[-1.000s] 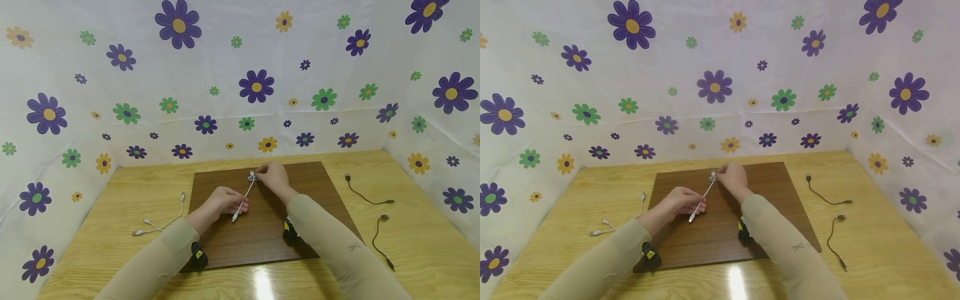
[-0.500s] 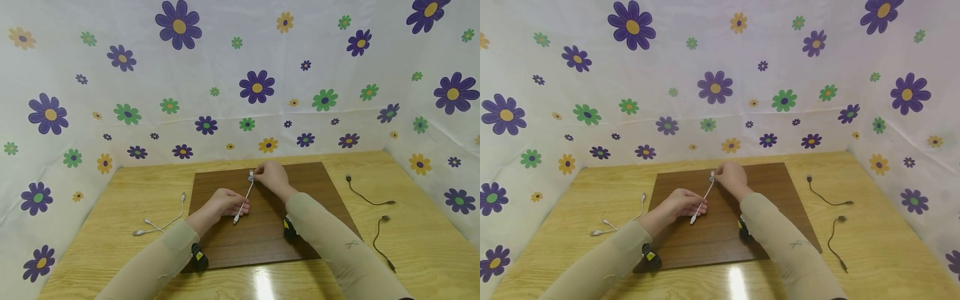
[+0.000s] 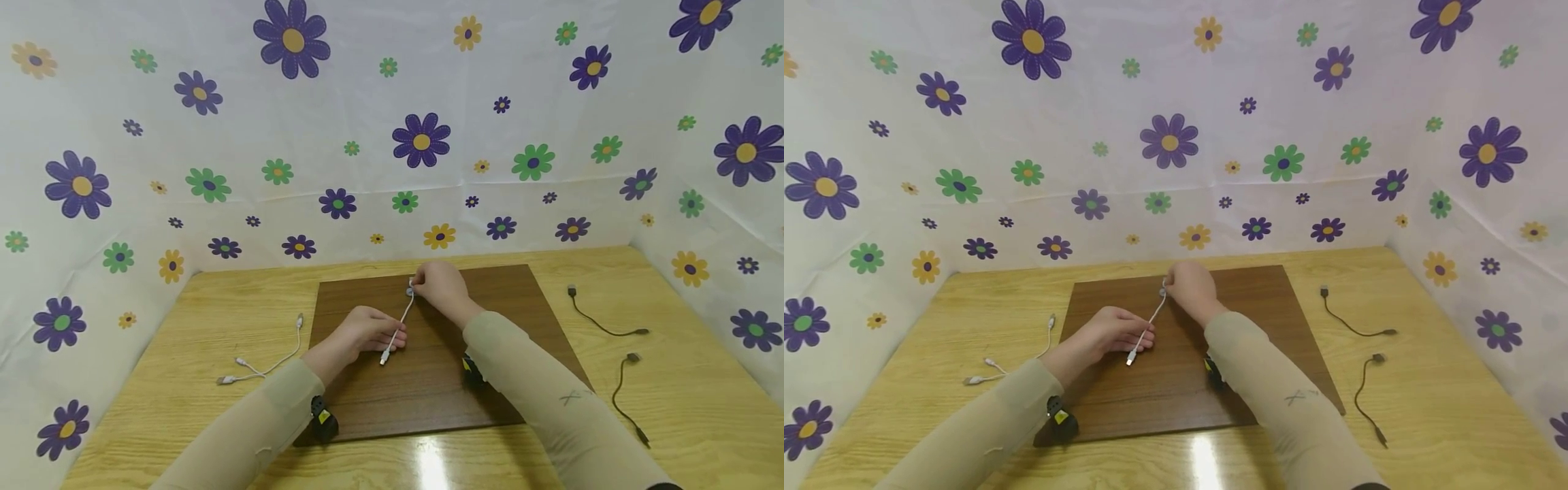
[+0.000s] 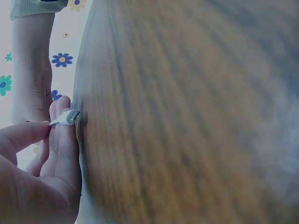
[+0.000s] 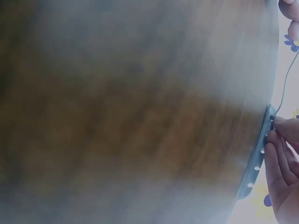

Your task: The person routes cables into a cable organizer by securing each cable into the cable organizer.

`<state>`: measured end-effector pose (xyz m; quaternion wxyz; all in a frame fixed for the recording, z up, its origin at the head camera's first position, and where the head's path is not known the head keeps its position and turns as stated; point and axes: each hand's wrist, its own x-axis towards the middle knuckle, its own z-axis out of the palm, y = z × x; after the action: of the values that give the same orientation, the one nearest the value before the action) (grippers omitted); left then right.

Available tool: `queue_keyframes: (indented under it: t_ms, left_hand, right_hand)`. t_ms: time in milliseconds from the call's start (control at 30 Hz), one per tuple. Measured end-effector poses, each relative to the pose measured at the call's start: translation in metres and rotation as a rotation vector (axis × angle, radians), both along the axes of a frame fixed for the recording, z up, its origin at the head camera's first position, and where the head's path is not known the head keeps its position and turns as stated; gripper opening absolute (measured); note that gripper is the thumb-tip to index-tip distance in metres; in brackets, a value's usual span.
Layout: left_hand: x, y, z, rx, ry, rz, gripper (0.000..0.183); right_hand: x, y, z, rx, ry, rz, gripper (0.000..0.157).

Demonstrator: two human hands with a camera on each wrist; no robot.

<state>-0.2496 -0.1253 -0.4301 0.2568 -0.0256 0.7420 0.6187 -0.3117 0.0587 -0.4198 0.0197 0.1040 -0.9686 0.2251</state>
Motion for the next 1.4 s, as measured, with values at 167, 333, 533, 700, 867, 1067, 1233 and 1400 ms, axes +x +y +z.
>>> queue_keyframes:
  t_ms: [167, 333, 533, 700, 867, 1067, 1233, 1400]
  left_hand:
    - [0.000, 0.002, 0.000, -0.004, -0.007, -0.010, 0.027]
    - [-0.001, 0.004, -0.002, -0.019, -0.015, -0.016, 0.026]
    - [-0.004, 0.003, 0.000, -0.018, -0.013, -0.020, 0.026]
    - [-0.005, 0.002, 0.000, -0.004, -0.010, -0.035, 0.027]
    - [-0.006, 0.001, 0.002, -0.009, -0.011, -0.039, 0.027]
    - [-0.008, -0.002, 0.004, -0.029, -0.004, -0.039, 0.028]
    - [-0.009, -0.008, 0.007, -0.057, 0.010, -0.067, 0.028]
    - [-0.011, -0.015, 0.008, -0.107, 0.040, -0.077, 0.026]
  right_hand:
    - [-0.001, 0.001, 0.001, 0.016, -0.016, 0.008, 0.010]
    - [-0.002, 0.002, 0.002, 0.067, -0.017, 0.030, 0.011]
    - [-0.003, -0.001, 0.006, 0.195, 0.043, 0.114, 0.012]
    - [-0.003, -0.003, 0.009, 0.220, 0.043, 0.140, 0.012]
    - [-0.005, -0.003, 0.008, 0.220, 0.028, 0.158, 0.012]
    - [-0.006, -0.001, 0.007, 0.184, 0.020, 0.150, 0.012]
    - [-0.004, -0.001, 0.008, 0.170, 0.020, 0.155, 0.009]
    - [-0.002, 0.000, 0.008, 0.167, 0.010, 0.163, 0.009]
